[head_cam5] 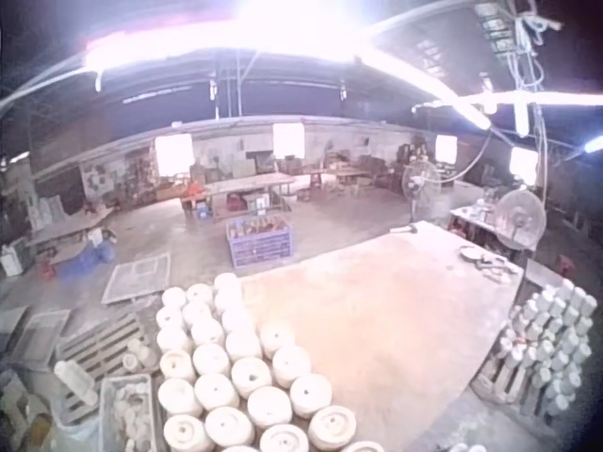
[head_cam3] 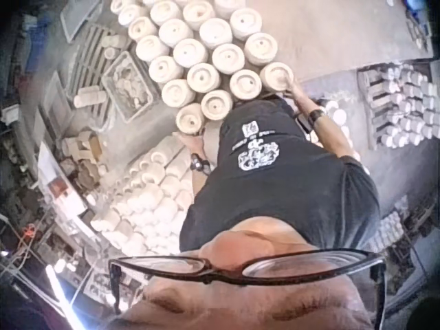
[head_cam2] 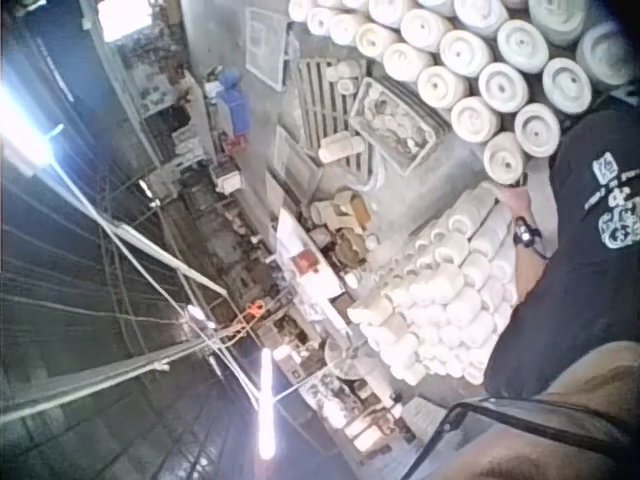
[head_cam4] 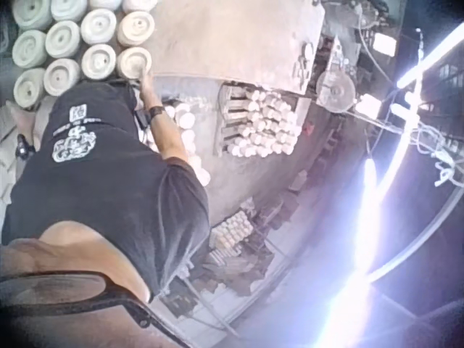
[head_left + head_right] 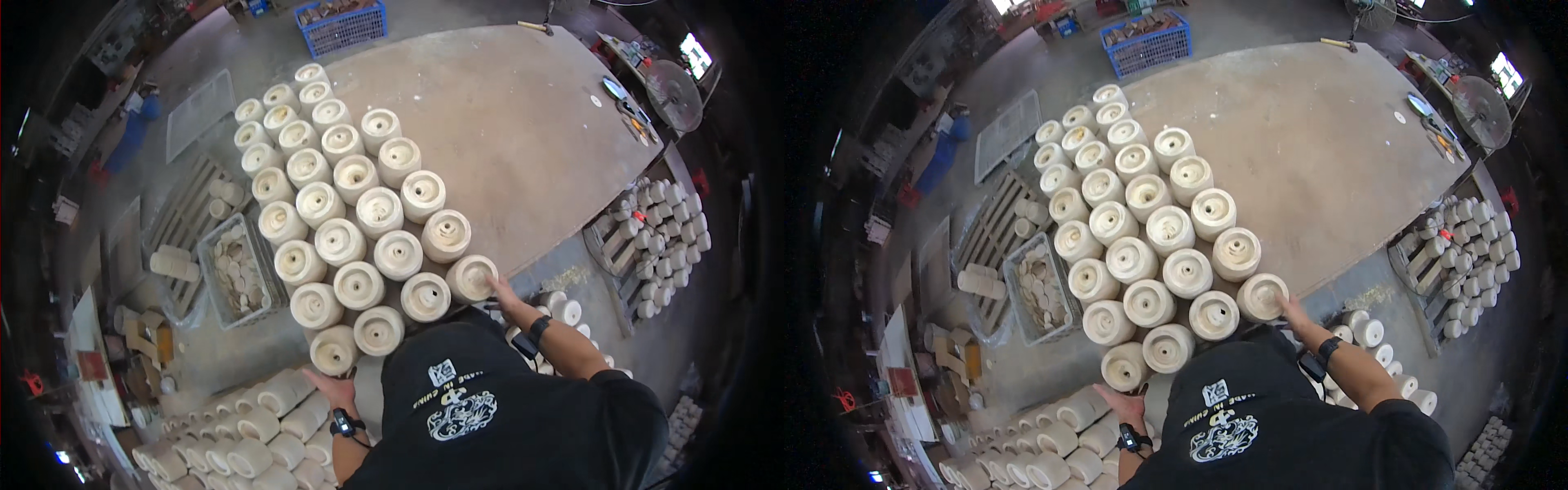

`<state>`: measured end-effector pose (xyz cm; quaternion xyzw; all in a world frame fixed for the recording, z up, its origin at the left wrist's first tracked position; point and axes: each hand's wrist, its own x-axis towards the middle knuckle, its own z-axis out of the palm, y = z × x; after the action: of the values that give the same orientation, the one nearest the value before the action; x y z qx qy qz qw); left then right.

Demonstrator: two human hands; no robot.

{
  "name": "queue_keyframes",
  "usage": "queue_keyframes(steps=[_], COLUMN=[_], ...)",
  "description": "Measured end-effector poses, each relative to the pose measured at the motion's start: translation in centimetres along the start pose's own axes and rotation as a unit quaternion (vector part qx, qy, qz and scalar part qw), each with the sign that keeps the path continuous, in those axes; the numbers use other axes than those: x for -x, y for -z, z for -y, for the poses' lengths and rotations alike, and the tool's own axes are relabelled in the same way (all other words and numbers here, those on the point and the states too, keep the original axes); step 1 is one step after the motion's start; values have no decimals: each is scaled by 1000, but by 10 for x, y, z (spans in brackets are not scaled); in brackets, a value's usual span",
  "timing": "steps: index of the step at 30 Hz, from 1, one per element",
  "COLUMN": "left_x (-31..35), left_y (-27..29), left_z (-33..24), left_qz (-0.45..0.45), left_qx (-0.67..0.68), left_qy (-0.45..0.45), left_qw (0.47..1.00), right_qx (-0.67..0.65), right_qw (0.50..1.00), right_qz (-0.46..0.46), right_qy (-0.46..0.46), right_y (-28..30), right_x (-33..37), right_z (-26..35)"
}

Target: The person is arranging white yarn spools on a table and transferring some to a pallet.

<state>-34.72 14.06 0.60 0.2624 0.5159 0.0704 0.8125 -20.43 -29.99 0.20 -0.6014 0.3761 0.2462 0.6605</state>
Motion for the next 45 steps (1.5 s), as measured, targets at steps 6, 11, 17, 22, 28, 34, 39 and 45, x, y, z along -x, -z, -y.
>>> queue_keyframes(steps=[6, 11, 17, 22, 28, 34, 39, 45], left_x=[-21, -13, 20, 68, 135, 183, 183, 166], left_y=[10, 5, -50, -145, -237, -317, -341, -327], left_z=[5, -3, -20, 19, 101, 187, 286, 356], left_qz=[159, -17, 12, 405, 551, 548, 520, 536], left_qx=[-92, -181, -456, -524, -605, -709, -786, -818], left_qy=[-43, -51, -512, -296, -99, 32, 101, 129], left_qw=[982, 982, 728, 689, 566, 443, 319, 161], right_qx=[85, -1, 197, 301, 181, -15, -94, -109], right_qw=[990, 999, 969, 952, 977, 974, 931, 836], right_qz=[31, -24, -28, -48, -108, -219, -314, -503], right_qy=[109, 27, 145, 40, 3, -63, -161, -193], right_y=[-4, 4, 28, 83, 125, 177, 199, 249], right_x=[-28, 4, 35, 44, 47, 61, 51, 74], right_z=[-14, -16, -52, -106, -188, -252, -351, -372])
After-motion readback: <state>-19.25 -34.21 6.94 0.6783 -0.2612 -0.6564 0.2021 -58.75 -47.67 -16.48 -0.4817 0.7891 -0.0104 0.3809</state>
